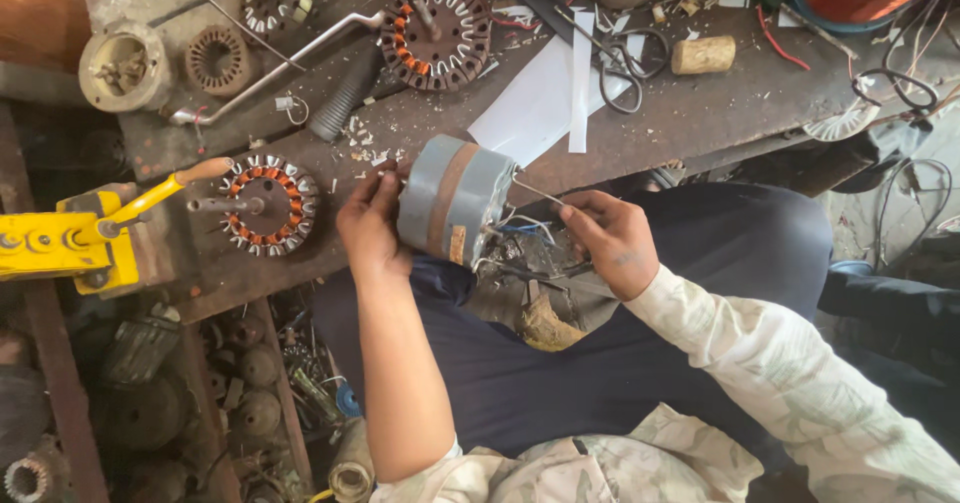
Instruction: The person sits on the floor and works on a small electric motor, using pliers to strip and adjust wires. They manipulate the motor housing and internal components, occasionally picking up tools and parts from the cluttered workbench.
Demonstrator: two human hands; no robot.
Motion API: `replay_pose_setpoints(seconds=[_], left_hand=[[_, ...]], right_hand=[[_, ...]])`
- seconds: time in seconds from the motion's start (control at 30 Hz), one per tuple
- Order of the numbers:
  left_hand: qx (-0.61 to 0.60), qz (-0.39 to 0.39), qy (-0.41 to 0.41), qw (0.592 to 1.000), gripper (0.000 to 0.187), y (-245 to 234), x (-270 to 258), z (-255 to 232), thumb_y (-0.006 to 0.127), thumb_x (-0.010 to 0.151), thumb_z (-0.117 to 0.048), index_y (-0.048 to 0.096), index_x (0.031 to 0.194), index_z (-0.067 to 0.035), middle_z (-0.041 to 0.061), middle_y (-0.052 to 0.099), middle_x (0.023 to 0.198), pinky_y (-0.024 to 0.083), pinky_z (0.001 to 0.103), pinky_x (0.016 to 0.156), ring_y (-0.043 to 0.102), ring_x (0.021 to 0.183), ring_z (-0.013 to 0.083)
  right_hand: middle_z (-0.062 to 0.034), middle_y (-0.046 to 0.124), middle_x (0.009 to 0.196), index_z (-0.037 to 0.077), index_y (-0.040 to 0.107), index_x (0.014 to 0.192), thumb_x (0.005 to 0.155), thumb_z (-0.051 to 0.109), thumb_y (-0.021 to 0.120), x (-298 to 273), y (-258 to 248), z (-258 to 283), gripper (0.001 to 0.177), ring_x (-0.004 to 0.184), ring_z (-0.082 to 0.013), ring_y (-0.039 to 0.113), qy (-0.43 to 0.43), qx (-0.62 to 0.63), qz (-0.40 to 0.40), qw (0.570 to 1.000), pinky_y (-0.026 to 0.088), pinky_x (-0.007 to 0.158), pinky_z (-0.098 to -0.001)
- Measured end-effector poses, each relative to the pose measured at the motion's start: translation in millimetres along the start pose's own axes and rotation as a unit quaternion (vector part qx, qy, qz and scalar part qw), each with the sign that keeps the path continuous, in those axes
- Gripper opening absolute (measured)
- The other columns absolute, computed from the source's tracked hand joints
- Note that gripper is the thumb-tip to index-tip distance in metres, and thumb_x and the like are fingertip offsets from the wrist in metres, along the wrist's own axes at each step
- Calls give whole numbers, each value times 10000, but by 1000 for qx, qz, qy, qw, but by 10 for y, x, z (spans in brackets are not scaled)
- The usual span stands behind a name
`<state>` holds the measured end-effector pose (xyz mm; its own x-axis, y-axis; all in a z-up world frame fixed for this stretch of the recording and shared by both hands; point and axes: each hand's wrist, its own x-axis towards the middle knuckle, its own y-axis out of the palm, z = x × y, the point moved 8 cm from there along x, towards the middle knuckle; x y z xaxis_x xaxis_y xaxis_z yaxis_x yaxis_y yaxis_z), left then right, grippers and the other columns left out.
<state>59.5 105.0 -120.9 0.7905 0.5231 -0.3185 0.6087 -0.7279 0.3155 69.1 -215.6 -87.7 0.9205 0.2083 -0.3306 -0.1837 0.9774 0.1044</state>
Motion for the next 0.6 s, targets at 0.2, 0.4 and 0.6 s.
replay_pose_setpoints(seconds=[0.2, 0.4, 0.6], left_hand=[[134, -89, 36, 986, 293, 68, 239, -21, 885, 864, -143, 702, 916, 80, 127, 722, 838, 503, 282, 636, 636, 705, 160], [25, -22, 31, 999, 272, 139, 255, 48, 831, 874, -177, 667, 943, 29, 91, 713, 830, 522, 268, 618, 657, 695, 135], [0, 26, 10, 1000, 279, 183, 257, 87, 710, 971, -143, 675, 1149, 69, 121, 734, 987, 578, 314, 771, 705, 868, 189]], right_hand=[[-27, 672, 711, -32, 683, 1145, 1007, 86, 652, -170, 19, 509, 184, 593, -43, 561, -206, -184, -34, 960, 443, 526, -223], [-53, 703, 781, -27, 666, 1157, 1020, 68, 652, -227, 28, 622, 167, 668, -48, 630, -266, -227, -54, 935, 478, 577, -231], [-37, 670, 689, -22, 668, 1098, 1002, 69, 659, -164, 3, 607, 132, 575, -53, 582, -219, -231, -47, 947, 455, 525, -241]])
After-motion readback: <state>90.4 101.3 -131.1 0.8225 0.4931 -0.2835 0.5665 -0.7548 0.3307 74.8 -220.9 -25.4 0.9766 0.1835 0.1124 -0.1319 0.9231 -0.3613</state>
